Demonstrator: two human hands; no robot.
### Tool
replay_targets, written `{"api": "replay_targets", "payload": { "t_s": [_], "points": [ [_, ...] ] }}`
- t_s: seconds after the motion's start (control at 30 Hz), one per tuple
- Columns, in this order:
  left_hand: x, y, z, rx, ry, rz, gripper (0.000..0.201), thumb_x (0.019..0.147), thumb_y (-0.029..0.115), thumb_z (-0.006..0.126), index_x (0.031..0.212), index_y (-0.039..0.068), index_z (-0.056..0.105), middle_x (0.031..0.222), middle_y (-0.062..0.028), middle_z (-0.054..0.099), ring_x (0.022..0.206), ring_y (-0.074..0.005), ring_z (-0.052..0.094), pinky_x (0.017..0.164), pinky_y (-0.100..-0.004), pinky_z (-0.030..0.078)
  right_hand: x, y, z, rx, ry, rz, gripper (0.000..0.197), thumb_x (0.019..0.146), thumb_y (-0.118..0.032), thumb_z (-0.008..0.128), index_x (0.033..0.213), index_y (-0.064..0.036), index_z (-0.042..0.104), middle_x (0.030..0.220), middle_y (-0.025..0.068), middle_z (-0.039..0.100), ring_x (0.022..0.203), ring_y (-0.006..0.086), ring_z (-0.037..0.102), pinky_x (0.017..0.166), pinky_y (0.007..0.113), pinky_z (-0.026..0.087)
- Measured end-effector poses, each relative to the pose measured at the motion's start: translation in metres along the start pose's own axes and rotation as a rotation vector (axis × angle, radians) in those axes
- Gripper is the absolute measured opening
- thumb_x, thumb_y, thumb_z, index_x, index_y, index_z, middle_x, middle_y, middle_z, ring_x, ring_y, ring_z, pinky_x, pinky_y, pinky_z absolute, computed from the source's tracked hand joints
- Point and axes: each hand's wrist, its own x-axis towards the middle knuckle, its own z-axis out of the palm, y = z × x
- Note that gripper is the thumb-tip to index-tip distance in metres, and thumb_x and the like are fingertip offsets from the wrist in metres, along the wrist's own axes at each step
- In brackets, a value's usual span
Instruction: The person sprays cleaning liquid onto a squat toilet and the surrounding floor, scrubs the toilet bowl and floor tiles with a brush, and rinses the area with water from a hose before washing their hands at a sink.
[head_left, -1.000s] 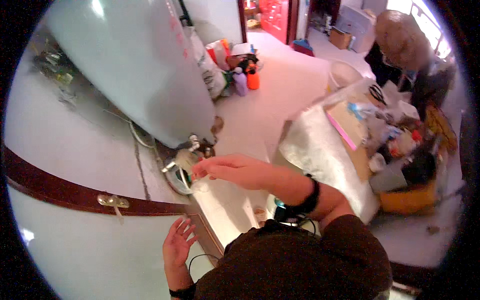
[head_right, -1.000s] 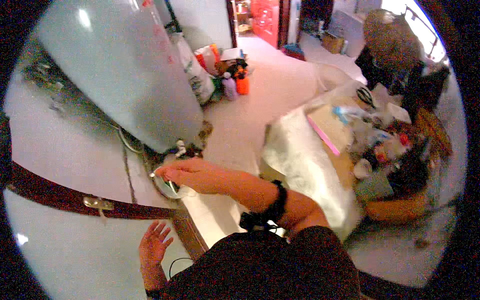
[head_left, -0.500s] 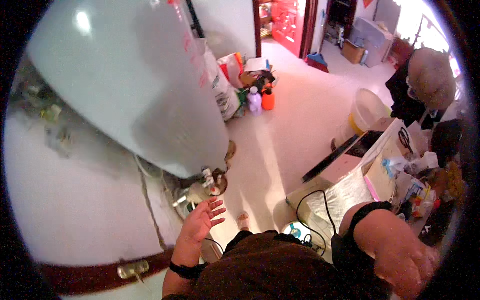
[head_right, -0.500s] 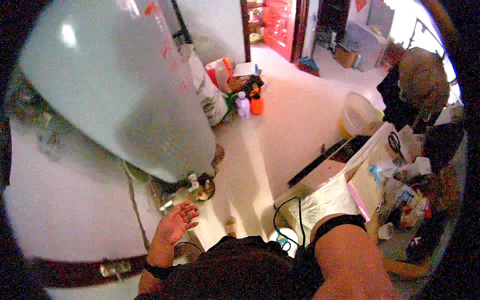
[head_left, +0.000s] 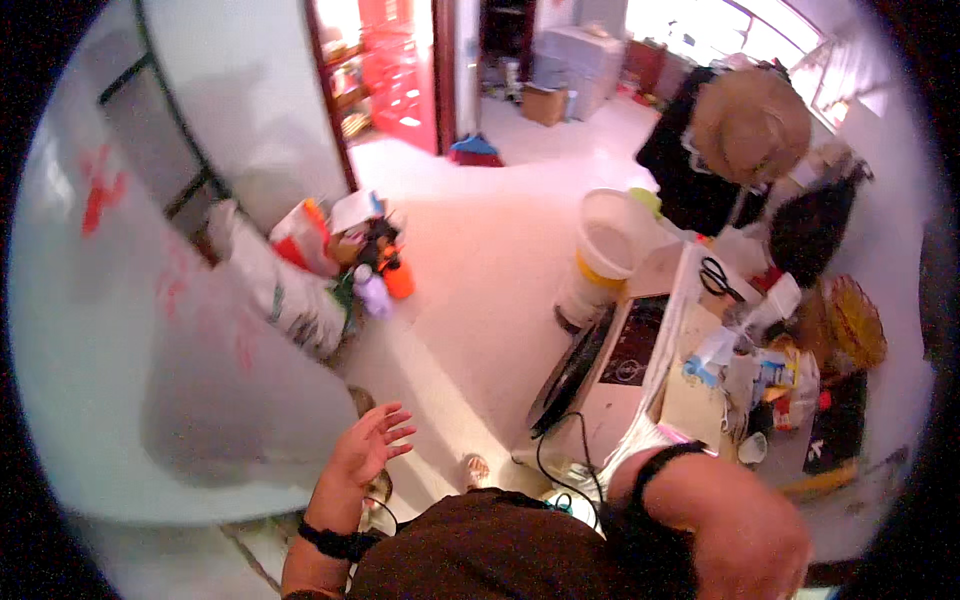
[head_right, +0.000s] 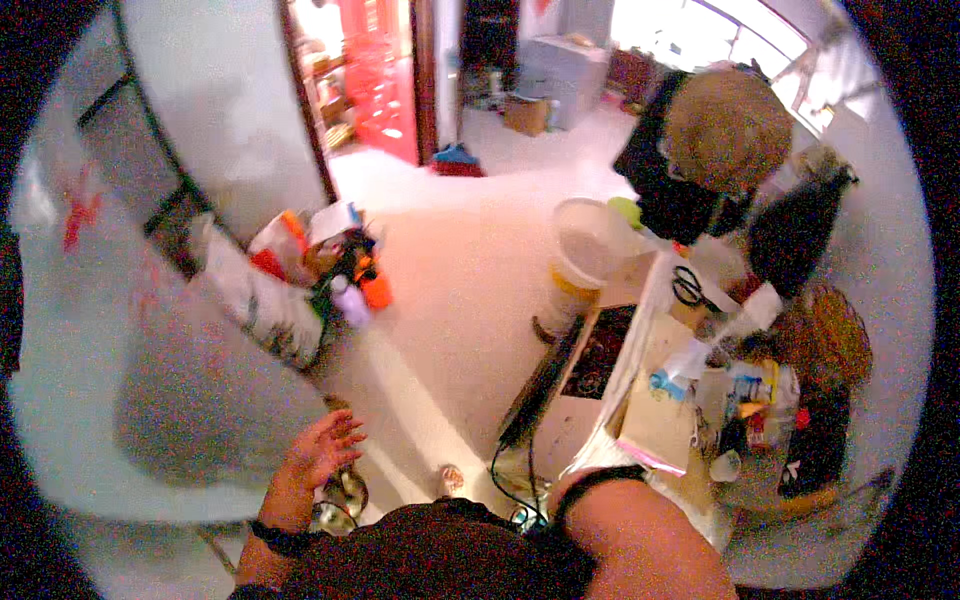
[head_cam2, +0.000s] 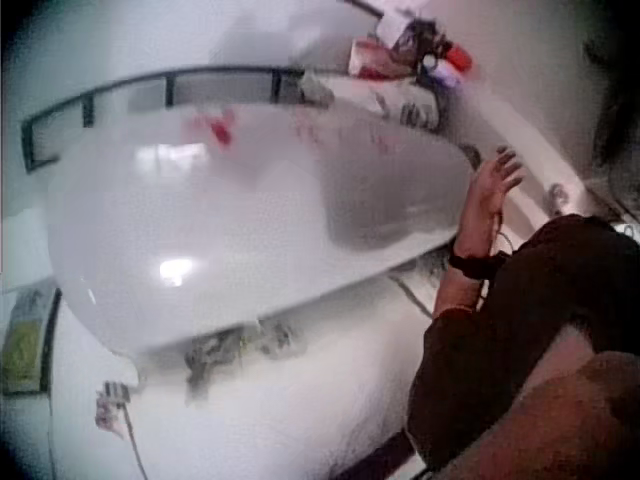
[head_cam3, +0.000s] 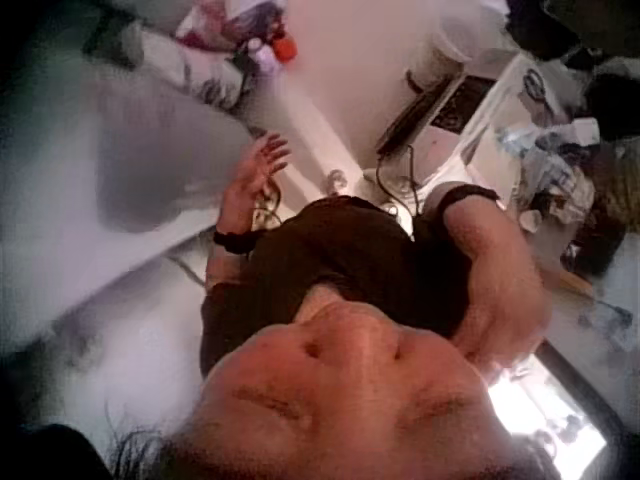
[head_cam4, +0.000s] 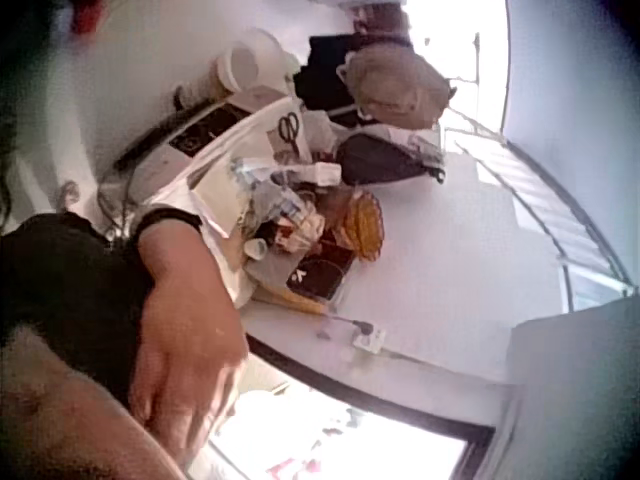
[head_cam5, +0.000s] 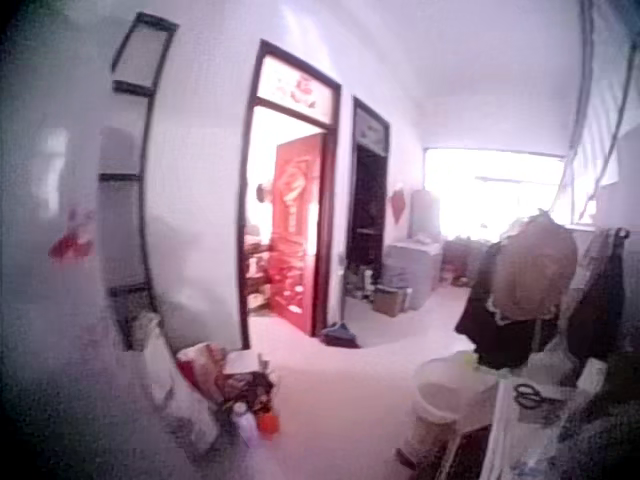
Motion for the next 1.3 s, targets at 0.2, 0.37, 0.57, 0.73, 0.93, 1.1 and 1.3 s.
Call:
{"api": "replay_targets", "payload": {
  "t_s": [0.2, 0.37, 0.57, 0.73, 0.93, 1.1, 1.3],
  "points": [
    [0.072, 0.056, -0.028, 0.008, -0.060, 0.015, 0.028, 0.077, 0.025, 0.041, 0.100, 0.007, 0.042, 0.095, -0.0083, 0.048, 0.084, -0.0220, 0.047, 0.068, -0.0353, 0.041, -0.103, 0.070, -0.097, 0.204, 1.142, 0.941, 0.027, 0.076, -0.021, 0.045, 0.087, 0.0033, 0.048, 0.080, 0.0142, 0.054, 0.071, 0.0161, 0.051, 0.067, 0.028, 0.040],
    [0.115, 0.123, -0.010, 0.068, 0.018, -0.031, 0.027, 0.078, 0.025, 0.041, 0.100, 0.009, 0.043, 0.097, -0.0070, 0.047, 0.087, -0.0225, 0.046, 0.069, -0.0365, 0.041, -0.186, 0.123, -0.142, -1.388, 0.616, 1.517, 0.027, 0.074, -0.018, 0.047, 0.097, -0.0031, 0.046, 0.096, 0.0152, 0.047, 0.083, 0.0277, 0.048, 0.069, 0.034, 0.040],
    [0.203, 0.184, -0.024, 0.022, -0.139, -0.067, 0.027, 0.079, 0.025, 0.039, 0.100, 0.009, 0.044, 0.097, -0.0064, 0.048, 0.088, -0.0227, 0.046, 0.071, -0.0377, 0.040, -0.209, 0.105, -0.194, -1.255, 0.899, 1.538, 0.031, 0.072, -0.016, 0.050, 0.100, -0.0034, 0.045, 0.102, 0.0180, 0.044, 0.089, 0.0308, 0.046, 0.074, 0.034, 0.039],
    [0.272, 0.228, -0.016, 0.037, -0.145, -0.139, 0.026, 0.079, 0.025, 0.039, 0.099, 0.009, 0.044, 0.095, -0.0066, 0.050, 0.088, -0.0236, 0.046, 0.072, -0.0384, 0.039, -0.157, 0.069, -0.250, -0.974, 0.959, 1.015, 0.037, 0.072, -0.019, 0.051, 0.104, -0.0026, 0.043, 0.111, 0.0180, 0.038, 0.100, 0.0263, 0.041, 0.077, 0.037, 0.036],
    [0.360, 0.251, 0.015, 0.038, -0.207, -0.195, 0.026, 0.078, 0.025, 0.041, 0.098, 0.009, 0.044, 0.091, -0.0081, 0.050, 0.087, -0.0259, 0.047, 0.070, -0.0391, 0.039, -0.152, 0.039, -0.292, -0.616, 0.805, 0.548, 0.023, 0.075, -0.015, 0.046, 0.095, -0.0063, 0.053, 0.109, 0.0110, 0.042, 0.096, 0.0278, 0.042, 0.076, 0.033, 0.038],
    [0.425, 0.284, 0.030, 0.028, -0.126, -0.189, 0.024, 0.076, 0.024, 0.044, 0.093, 0.006, 0.045, 0.091, -0.0105, 0.049, 0.082, -0.0249, 0.048, 0.067, -0.0375, 0.041, -0.188, -0.004, -0.349, -0.619, 0.451, 0.444, 0.025, 0.072, -0.022, 0.052, 0.093, -0.0085, 0.054, 0.111, 0.0001, 0.041, 0.100, 0.0276, 0.040, 0.075, 0.033, 0.040],
    [0.491, 0.332, 0.044, -0.029, -0.091, -0.150, 0.024, 0.075, 0.023, 0.044, 0.093, 0.006, 0.045, 0.089, -0.0095, 0.049, 0.080, -0.0258, 0.048, 0.064, -0.0386, 0.041, -0.280, -0.009, -0.425, -0.277, 0.374, 0.870, 0.034, 0.075, -0.031, 0.046, 0.096, -0.0047, 0.049, 0.103, 0.0144, 0.045, 0.092, 0.0269, 0.044, 0.073, 0.035, 0.039]
  ]
}}
